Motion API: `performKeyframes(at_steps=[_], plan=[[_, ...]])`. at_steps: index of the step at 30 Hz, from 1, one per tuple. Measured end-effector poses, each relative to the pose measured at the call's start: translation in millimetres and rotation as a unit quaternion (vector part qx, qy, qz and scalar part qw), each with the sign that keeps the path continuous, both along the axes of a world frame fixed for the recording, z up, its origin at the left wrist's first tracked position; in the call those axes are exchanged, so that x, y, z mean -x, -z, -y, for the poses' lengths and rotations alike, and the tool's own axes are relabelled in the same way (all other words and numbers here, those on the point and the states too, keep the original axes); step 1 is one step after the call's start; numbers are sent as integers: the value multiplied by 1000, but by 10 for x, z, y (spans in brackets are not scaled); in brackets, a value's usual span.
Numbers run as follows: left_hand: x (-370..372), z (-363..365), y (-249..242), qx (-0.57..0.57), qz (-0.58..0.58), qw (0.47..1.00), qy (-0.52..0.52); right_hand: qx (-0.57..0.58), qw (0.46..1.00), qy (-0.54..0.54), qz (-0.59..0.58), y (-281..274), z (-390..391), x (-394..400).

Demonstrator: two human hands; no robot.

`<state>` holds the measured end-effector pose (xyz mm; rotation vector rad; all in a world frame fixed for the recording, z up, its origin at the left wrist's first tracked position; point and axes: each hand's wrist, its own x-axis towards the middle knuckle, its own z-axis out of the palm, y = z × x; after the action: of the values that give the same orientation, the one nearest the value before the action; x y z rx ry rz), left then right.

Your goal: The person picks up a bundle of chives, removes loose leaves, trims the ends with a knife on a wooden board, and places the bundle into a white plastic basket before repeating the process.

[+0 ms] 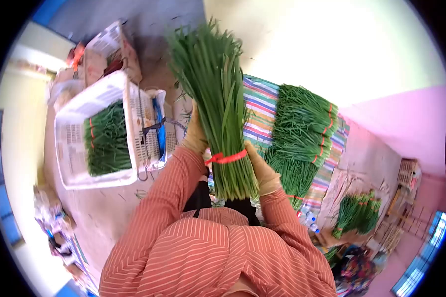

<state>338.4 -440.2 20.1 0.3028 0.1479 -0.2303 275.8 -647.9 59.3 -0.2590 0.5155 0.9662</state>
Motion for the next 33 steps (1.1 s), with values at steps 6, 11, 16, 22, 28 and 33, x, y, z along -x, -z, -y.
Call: performKeyframes(at_steps=[6, 11, 16, 22, 28, 33], plan=[[20, -317, -501, -143, -93, 979, -110, 240, 809, -249, 476, -432, 7, -433], [226, -563, -467, -92, -32, 986, -137, 153, 863, -252, 409, -872, -354, -486], [444, -728, -560, -76, -44, 980, -181, 316, 720, -294, 543, -989, -366, -617], [874, -786, -771, -88, -63, 968, -227, 400, 656, -195, 610, -1395, -615, -706], [1175, -727, -973, -105, -48, 971, -211, 378, 325, -59, 865, -1528, -1103, -579], [1347, -717, -1153, -117, -33, 968, -218, 365, 155, 6, 918, -1612, -1467, -706]])
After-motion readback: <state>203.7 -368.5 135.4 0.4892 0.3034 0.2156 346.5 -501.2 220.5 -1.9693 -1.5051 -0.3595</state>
